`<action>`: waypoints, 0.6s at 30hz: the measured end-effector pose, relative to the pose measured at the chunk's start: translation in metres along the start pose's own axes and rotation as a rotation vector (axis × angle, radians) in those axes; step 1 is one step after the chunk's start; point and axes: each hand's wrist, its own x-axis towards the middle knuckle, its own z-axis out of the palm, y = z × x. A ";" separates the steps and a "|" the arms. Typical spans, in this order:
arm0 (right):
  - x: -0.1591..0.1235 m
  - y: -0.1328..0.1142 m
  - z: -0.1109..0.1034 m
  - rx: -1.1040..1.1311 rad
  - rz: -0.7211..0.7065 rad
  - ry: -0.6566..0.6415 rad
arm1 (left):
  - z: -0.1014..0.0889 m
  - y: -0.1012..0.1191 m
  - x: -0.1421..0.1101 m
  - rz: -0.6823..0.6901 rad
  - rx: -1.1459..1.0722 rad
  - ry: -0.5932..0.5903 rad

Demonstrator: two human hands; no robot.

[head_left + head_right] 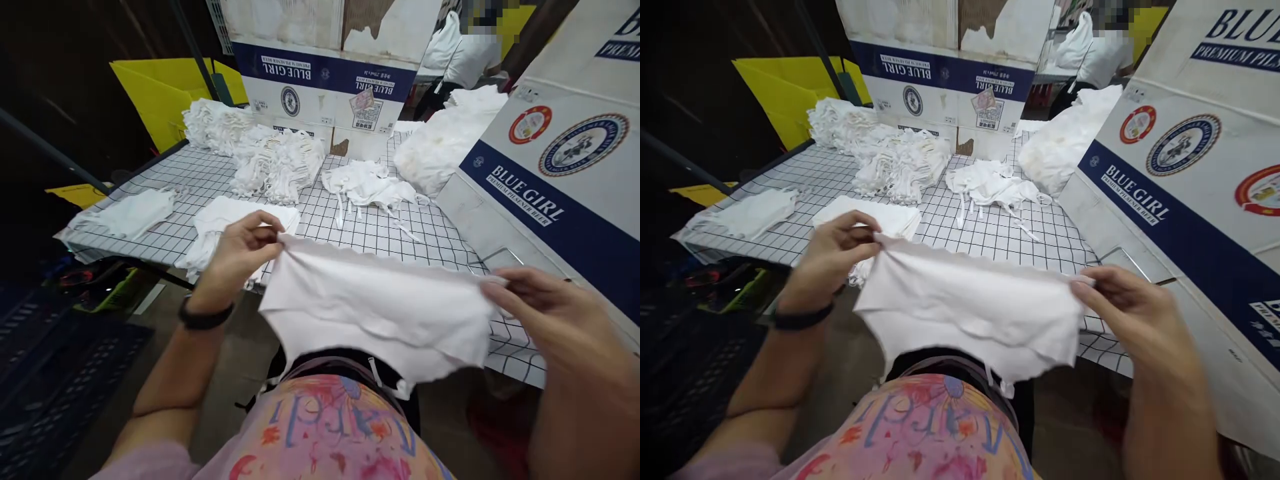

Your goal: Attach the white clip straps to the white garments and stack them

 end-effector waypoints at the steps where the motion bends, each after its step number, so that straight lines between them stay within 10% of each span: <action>1: 0.019 0.014 0.016 0.046 0.056 -0.092 | 0.007 -0.022 0.017 -0.042 0.000 -0.032; 8: 0.117 0.101 0.104 -0.197 0.041 -0.205 | 0.054 -0.130 0.112 -0.083 0.534 -0.004; 18: 0.176 0.121 0.153 -0.463 0.021 -0.070 | 0.078 -0.152 0.169 -0.034 0.797 -0.013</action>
